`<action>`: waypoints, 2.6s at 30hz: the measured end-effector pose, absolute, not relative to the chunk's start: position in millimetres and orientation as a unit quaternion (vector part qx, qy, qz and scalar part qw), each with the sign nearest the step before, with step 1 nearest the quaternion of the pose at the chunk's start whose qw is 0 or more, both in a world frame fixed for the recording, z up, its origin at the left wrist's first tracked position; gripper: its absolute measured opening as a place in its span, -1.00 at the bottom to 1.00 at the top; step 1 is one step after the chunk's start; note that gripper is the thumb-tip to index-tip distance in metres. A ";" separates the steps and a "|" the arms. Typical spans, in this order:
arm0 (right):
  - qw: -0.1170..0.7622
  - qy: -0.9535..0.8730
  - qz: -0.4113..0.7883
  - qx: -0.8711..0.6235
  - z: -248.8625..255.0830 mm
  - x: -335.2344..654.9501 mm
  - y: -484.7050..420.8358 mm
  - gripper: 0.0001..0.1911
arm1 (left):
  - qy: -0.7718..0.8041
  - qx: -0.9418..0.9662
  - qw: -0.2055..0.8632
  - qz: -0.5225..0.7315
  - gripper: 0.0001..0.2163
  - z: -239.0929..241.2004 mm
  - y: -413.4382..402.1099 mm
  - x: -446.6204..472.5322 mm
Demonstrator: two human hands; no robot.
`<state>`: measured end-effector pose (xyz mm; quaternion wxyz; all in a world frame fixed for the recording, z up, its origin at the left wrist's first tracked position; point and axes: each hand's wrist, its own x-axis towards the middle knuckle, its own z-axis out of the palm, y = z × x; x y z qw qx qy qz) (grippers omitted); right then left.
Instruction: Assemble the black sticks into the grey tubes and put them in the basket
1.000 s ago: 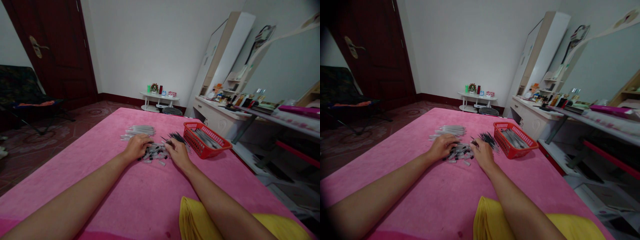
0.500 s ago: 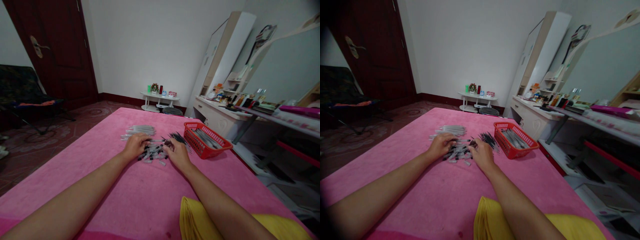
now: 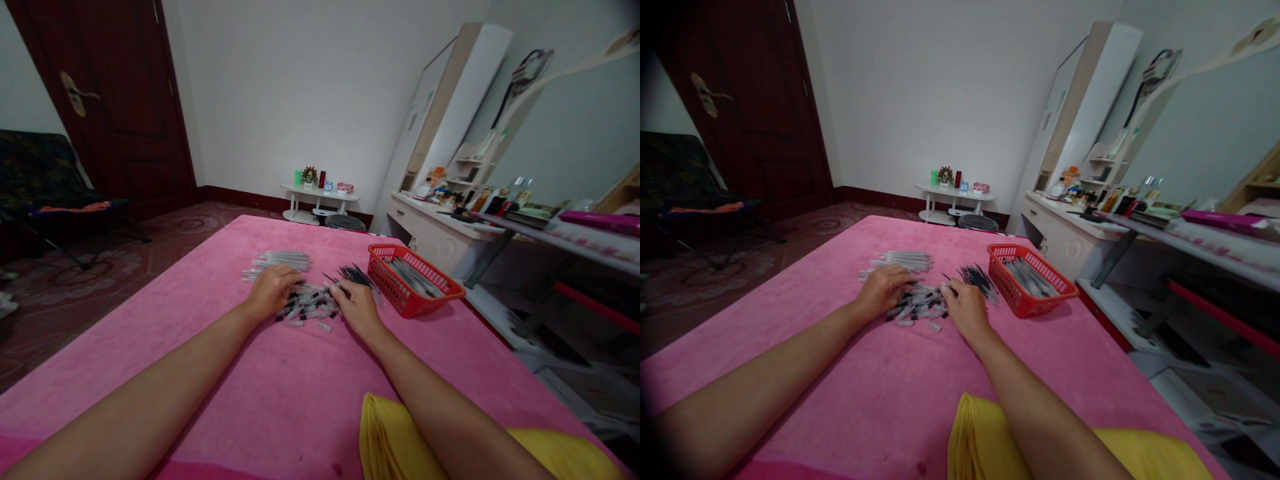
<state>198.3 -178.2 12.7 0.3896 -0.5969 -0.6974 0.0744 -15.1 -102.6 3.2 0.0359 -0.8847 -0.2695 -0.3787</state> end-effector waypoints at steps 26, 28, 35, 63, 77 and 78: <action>0.128 -0.798 0.049 -0.587 40.6 186.5 -201.8 -0.87 | -0.321 -0.564 -0.451 -0.613 -0.76 17.0 -103.1 -4.7; 0.149 -0.796 0.063 -0.584 36.9 185.5 -199.3 -0.90 | -0.300 -0.521 -0.530 -0.598 -0.67 20.1 -107.4 -0.9; 0.313 -0.730 0.173 -0.583 22.3 188.0 -182.8 -0.90 | -0.265 -0.460 -0.639 -0.556 -0.65 17.8 -114.0 5.5; 0.436 -0.673 0.171 -0.572 25.2 185.3 -181.6 -0.88 | -0.253 -0.442 -0.673 -0.536 -0.57 17.3 -122.6 15.7; 0.513 -0.617 0.264 -0.535 27.6 177.8 -187.5 -0.91 | -0.250 -0.406 -0.670 -0.568 -0.50 20.7 -130.6 21.0; 0.519 -0.605 0.294 -0.528 28.5 177.5 -187.4 -0.90 | -0.249 -0.411 -0.668 -0.569 -0.50 21.2 -131.6 21.1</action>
